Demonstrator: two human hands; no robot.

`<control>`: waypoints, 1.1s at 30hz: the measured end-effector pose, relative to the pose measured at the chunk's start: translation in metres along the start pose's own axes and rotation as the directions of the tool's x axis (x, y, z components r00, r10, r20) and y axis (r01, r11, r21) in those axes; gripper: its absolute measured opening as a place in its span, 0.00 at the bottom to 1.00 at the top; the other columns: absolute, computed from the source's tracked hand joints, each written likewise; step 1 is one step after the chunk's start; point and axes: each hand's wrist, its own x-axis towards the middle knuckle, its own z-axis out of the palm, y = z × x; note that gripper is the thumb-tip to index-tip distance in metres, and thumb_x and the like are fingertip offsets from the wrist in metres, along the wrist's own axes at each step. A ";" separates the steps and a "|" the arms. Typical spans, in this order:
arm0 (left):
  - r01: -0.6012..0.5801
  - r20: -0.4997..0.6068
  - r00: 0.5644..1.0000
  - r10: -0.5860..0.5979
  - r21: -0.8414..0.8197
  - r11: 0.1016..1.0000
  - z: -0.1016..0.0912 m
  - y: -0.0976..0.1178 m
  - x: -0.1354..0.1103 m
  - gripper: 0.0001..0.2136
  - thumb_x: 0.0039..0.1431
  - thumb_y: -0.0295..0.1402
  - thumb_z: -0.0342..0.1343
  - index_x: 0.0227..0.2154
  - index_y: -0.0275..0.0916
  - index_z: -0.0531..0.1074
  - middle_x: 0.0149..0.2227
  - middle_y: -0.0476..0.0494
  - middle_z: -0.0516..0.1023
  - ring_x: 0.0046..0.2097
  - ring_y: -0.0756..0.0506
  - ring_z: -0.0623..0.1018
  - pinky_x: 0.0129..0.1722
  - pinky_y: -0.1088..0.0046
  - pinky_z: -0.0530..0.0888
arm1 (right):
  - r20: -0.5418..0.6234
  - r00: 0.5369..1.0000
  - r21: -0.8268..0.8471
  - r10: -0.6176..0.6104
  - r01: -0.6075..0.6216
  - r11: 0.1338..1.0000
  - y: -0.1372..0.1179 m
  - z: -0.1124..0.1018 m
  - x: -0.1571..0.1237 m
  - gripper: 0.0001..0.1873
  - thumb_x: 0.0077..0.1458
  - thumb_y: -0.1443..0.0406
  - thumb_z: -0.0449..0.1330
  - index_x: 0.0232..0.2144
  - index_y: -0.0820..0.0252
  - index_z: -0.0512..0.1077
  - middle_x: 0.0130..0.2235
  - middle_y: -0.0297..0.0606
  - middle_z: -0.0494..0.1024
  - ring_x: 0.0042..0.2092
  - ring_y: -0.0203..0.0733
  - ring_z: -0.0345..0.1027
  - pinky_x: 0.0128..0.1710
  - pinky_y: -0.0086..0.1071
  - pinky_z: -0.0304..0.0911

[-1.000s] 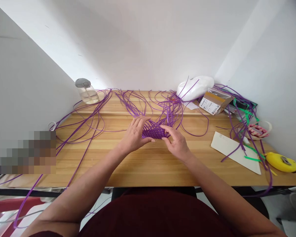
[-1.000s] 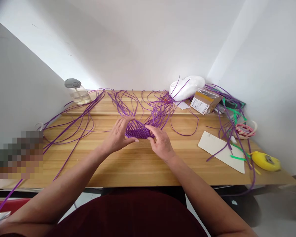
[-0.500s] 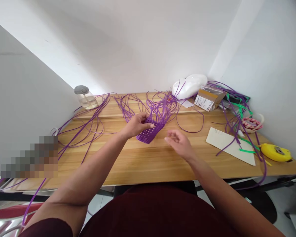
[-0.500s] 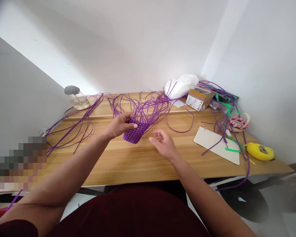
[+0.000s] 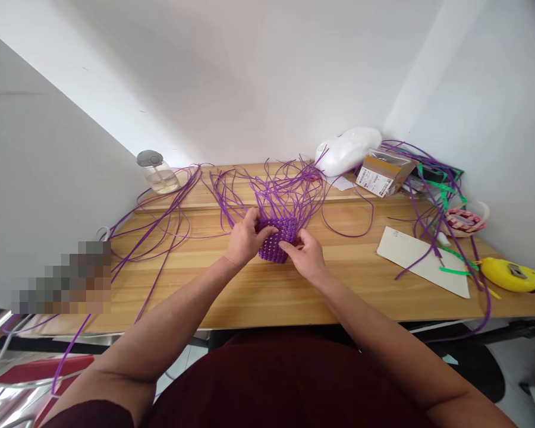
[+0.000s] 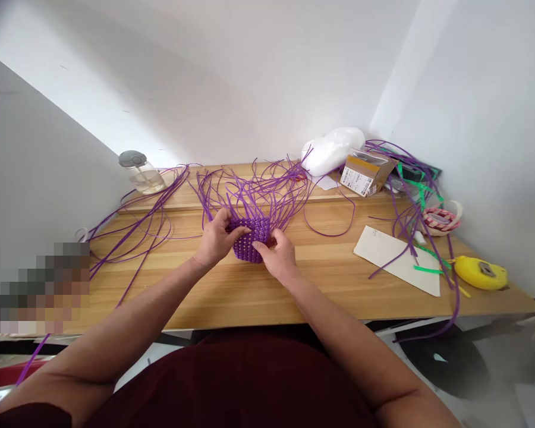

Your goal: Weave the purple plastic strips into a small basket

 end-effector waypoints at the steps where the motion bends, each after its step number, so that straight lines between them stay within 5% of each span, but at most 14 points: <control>1: -0.002 -0.010 1.000 0.003 0.021 1.000 -0.001 0.001 0.000 0.17 0.53 0.40 0.65 0.30 0.41 0.60 0.22 0.58 0.59 0.24 0.52 0.60 0.27 0.74 0.56 | -0.010 1.000 -0.038 -0.019 0.018 0.999 -0.001 -0.001 0.002 0.15 0.47 0.57 0.68 0.35 0.58 0.73 0.32 0.35 0.78 0.33 0.41 0.70 0.34 0.33 0.66; 8: -0.107 0.200 0.970 0.141 -0.172 0.979 -0.026 0.008 0.008 0.13 0.61 0.43 0.57 0.31 0.38 0.69 0.28 0.49 0.71 0.31 0.49 0.69 0.33 0.74 0.65 | 0.025 0.990 -0.089 -0.137 0.138 0.986 -0.007 -0.019 0.021 0.18 0.48 0.57 0.68 0.39 0.58 0.72 0.36 0.37 0.78 0.36 0.41 0.71 0.34 0.32 0.66; 13: 0.105 0.333 0.942 0.041 -0.407 0.907 -0.034 0.014 0.000 0.18 0.61 0.46 0.56 0.26 0.35 0.73 0.25 0.47 0.73 0.30 0.48 0.72 0.32 0.72 0.69 | 0.168 0.985 -0.102 -0.024 0.042 0.994 -0.014 -0.033 0.005 0.22 0.48 0.58 0.68 0.45 0.59 0.70 0.44 0.40 0.77 0.35 0.38 0.71 0.36 0.35 0.68; 17: 0.187 0.380 0.925 -0.020 -0.408 0.894 -0.041 0.020 -0.007 0.18 0.60 0.46 0.57 0.25 0.35 0.73 0.24 0.48 0.71 0.29 0.49 0.71 0.31 0.73 0.68 | 0.057 0.998 -0.120 -0.028 0.035 0.992 -0.030 -0.044 -0.015 0.30 0.48 0.55 0.69 0.51 0.57 0.66 0.56 0.46 0.71 0.38 0.38 0.71 0.29 0.31 0.67; 22: 0.294 0.428 0.899 -0.097 -0.423 0.857 -0.044 0.030 -0.016 0.16 0.58 0.44 0.59 0.26 0.35 0.72 0.23 0.50 0.69 0.27 0.52 0.68 0.27 0.77 0.66 | 0.050 0.989 -0.141 -0.137 0.143 0.980 -0.059 -0.052 -0.028 0.25 0.53 0.55 0.67 0.50 0.57 0.69 0.41 0.40 0.77 0.33 0.38 0.70 0.25 0.30 0.64; 25: 0.433 0.434 0.877 -0.206 -0.525 0.733 -0.039 0.034 -0.027 0.16 0.53 0.44 0.64 0.29 0.35 0.72 0.27 0.49 0.72 0.29 0.51 0.72 0.29 0.75 0.72 | 0.101 0.928 -0.229 -0.360 0.373 0.899 -0.074 -0.051 -0.032 0.16 0.59 0.59 0.63 0.48 0.56 0.73 0.47 0.42 0.75 0.37 0.39 0.72 0.30 0.32 0.68; 28: 0.459 0.421 0.879 -0.224 -0.619 0.637 -0.034 0.035 -0.037 0.16 0.49 0.43 0.67 0.30 0.34 0.72 0.30 0.47 0.75 0.33 0.50 0.76 0.37 0.71 0.77 | 0.247 0.797 -0.354 -0.551 0.604 0.714 -0.082 -0.047 -0.033 0.13 0.61 0.62 0.61 0.48 0.54 0.75 0.54 0.44 0.72 0.51 0.47 0.70 0.50 0.42 0.69; 30: 0.432 0.399 0.893 -0.208 -0.632 0.644 -0.033 0.034 -0.043 0.16 0.48 0.40 0.68 0.31 0.33 0.73 0.31 0.46 0.76 0.33 0.49 0.76 0.38 0.71 0.76 | 0.338 0.749 -0.418 -0.570 0.662 0.622 -0.085 -0.045 -0.033 0.16 0.61 0.62 0.61 0.51 0.55 0.75 0.54 0.45 0.71 0.57 0.50 0.65 0.59 0.48 0.62; 33: 0.371 0.355 0.916 -0.185 -0.577 0.728 -0.035 0.033 -0.049 0.13 0.49 0.38 0.68 0.31 0.34 0.74 0.30 0.46 0.77 0.33 0.49 0.76 0.37 0.71 0.74 | 0.434 0.733 -0.494 -0.524 0.679 0.543 -0.089 -0.042 -0.030 0.19 0.62 0.58 0.60 0.53 0.57 0.74 0.54 0.47 0.71 0.56 0.53 0.64 0.59 0.50 0.60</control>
